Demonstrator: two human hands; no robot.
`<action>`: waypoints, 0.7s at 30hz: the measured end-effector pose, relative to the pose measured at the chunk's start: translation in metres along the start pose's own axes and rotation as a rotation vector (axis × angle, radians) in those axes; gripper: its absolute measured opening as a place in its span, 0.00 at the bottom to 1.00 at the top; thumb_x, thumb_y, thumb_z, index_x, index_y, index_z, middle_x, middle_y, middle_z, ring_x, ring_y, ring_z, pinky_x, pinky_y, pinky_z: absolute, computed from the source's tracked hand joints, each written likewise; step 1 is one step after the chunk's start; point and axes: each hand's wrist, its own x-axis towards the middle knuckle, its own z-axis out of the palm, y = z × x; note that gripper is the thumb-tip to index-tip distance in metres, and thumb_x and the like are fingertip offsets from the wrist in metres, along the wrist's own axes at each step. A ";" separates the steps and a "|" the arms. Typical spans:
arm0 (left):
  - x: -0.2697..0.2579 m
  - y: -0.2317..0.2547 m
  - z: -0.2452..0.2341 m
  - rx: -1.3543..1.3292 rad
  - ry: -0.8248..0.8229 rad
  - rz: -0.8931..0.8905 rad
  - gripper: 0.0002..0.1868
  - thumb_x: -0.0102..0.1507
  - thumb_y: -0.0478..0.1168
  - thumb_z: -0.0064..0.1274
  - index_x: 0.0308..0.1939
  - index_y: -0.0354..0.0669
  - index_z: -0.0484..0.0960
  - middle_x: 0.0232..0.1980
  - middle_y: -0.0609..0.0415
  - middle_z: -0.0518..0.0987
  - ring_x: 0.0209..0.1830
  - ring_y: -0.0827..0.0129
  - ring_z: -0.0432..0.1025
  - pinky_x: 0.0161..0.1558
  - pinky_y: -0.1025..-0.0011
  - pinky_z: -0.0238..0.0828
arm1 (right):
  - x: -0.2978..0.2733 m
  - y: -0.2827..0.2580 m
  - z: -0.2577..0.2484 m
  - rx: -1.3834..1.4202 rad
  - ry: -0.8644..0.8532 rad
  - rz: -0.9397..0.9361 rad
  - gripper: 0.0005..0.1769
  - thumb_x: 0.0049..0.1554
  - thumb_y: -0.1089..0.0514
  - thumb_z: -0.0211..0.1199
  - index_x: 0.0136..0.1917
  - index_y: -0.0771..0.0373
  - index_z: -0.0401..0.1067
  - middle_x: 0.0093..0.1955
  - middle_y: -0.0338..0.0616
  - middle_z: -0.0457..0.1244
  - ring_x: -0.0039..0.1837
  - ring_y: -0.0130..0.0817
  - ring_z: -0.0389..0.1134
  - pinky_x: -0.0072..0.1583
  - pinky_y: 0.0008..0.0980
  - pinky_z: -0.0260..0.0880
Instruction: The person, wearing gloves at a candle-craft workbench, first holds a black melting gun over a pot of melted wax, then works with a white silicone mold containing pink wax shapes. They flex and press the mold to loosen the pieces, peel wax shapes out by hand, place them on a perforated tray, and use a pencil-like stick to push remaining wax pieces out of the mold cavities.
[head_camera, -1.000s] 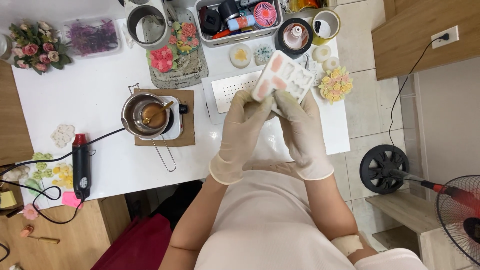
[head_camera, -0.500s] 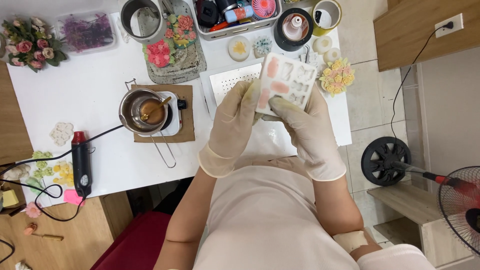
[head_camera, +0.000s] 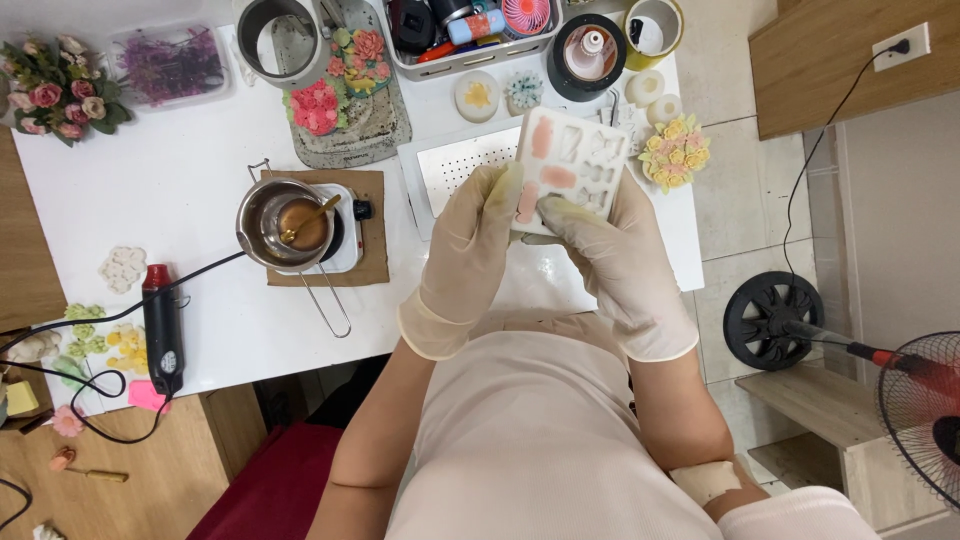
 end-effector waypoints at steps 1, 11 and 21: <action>-0.001 -0.003 -0.002 0.091 -0.014 0.093 0.13 0.76 0.43 0.43 0.58 0.38 0.76 0.43 0.65 0.74 0.37 0.82 0.64 0.40 0.80 0.67 | 0.000 -0.001 0.001 -0.002 0.002 0.001 0.27 0.59 0.72 0.62 0.70 0.68 0.63 0.62 0.46 0.67 0.59 0.30 0.72 0.59 0.30 0.76; -0.001 0.008 -0.004 -0.228 -0.038 -0.067 0.17 0.77 0.45 0.35 0.59 0.40 0.76 0.38 0.65 0.71 0.33 0.82 0.57 0.34 0.80 0.56 | -0.008 -0.004 0.011 -0.099 -0.040 -0.073 0.27 0.60 0.72 0.62 0.71 0.69 0.62 0.62 0.46 0.67 0.60 0.31 0.72 0.61 0.32 0.76; -0.002 0.013 -0.004 0.221 0.030 0.222 0.09 0.78 0.39 0.42 0.55 0.36 0.73 0.42 0.51 0.74 0.39 0.65 0.68 0.45 0.70 0.70 | -0.020 -0.012 0.015 -0.205 0.021 -0.144 0.30 0.60 0.73 0.63 0.73 0.67 0.59 0.65 0.44 0.66 0.63 0.29 0.71 0.63 0.31 0.75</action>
